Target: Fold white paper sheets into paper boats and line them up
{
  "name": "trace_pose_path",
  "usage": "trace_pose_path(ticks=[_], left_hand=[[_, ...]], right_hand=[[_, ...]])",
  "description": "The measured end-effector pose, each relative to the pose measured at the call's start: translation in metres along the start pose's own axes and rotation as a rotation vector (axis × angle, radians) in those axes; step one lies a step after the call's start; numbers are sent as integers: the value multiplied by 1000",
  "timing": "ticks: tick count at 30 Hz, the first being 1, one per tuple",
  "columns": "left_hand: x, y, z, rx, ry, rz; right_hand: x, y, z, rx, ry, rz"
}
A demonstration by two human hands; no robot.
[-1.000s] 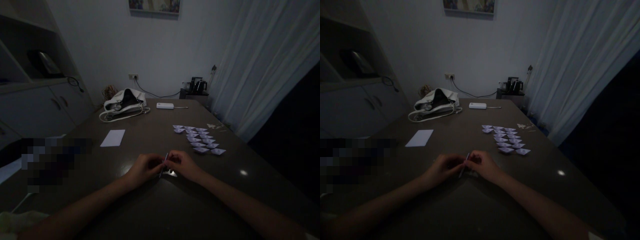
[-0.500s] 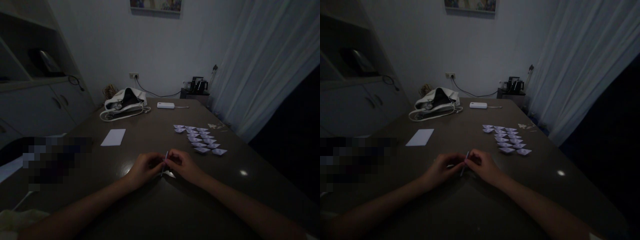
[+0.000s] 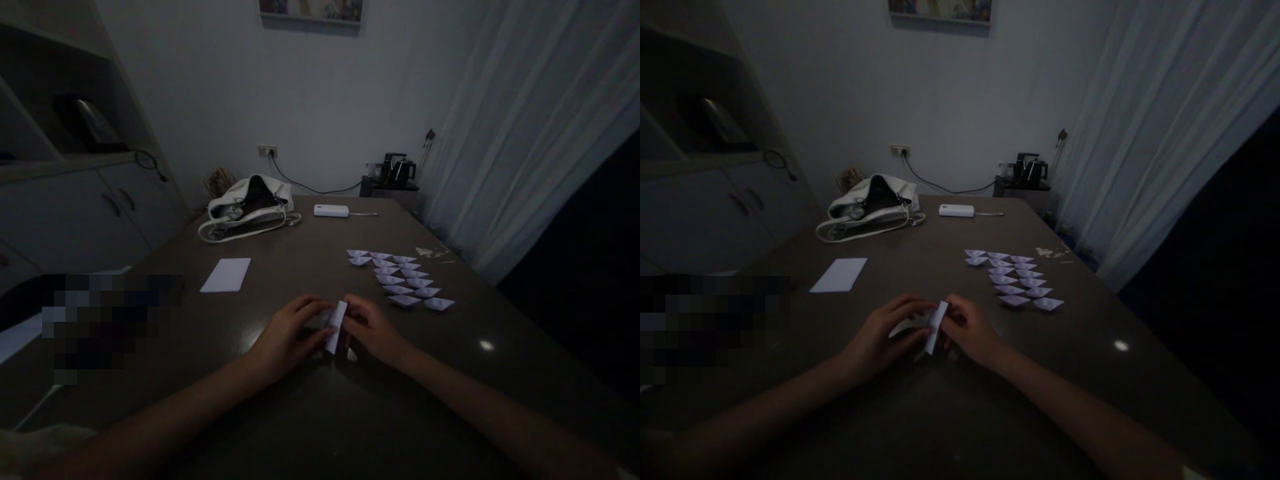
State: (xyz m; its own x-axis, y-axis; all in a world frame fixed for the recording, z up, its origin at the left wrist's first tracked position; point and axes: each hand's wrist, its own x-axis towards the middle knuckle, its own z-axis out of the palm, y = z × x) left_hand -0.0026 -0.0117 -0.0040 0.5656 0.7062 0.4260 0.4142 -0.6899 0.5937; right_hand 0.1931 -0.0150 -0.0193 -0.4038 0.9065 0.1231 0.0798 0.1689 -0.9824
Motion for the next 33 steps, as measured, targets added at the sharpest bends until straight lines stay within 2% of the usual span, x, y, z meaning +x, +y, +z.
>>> trace_pose_path(ticks=[3, 11, 15, 19, 22, 26, 28, 31, 33], left_hand=[[1, -6, -2, -96, -25, 18], [0, -6, -2, -125, 31, 54], [-2, -4, -3, -164, -13, 83], [-3, -3, -2, -196, -42, 49], [-2, -2, -2, -248, -51, -44], [2, 1, -2, -464, -37, -307], [4, 0, -1, -597, -23, -424], [6, -5, 0, -714, 39, -524], [7, -8, 1, -732, 79, -563]], right_hand=[[2, 2, -4, 105, -33, 32], [-2, 1, -3, 131, -65, 33], [-3, 0, -1, 22, -42, 55], [-3, 0, -1, -89, -26, 35], [-3, 2, -1, -49, -37, 68], [-3, 3, 0, -17, -6, 58], [-3, 0, -2, -66, 98, -12], [-5, -8, -4, -255, 303, -199], [-7, -12, -5, -373, 333, -314]])
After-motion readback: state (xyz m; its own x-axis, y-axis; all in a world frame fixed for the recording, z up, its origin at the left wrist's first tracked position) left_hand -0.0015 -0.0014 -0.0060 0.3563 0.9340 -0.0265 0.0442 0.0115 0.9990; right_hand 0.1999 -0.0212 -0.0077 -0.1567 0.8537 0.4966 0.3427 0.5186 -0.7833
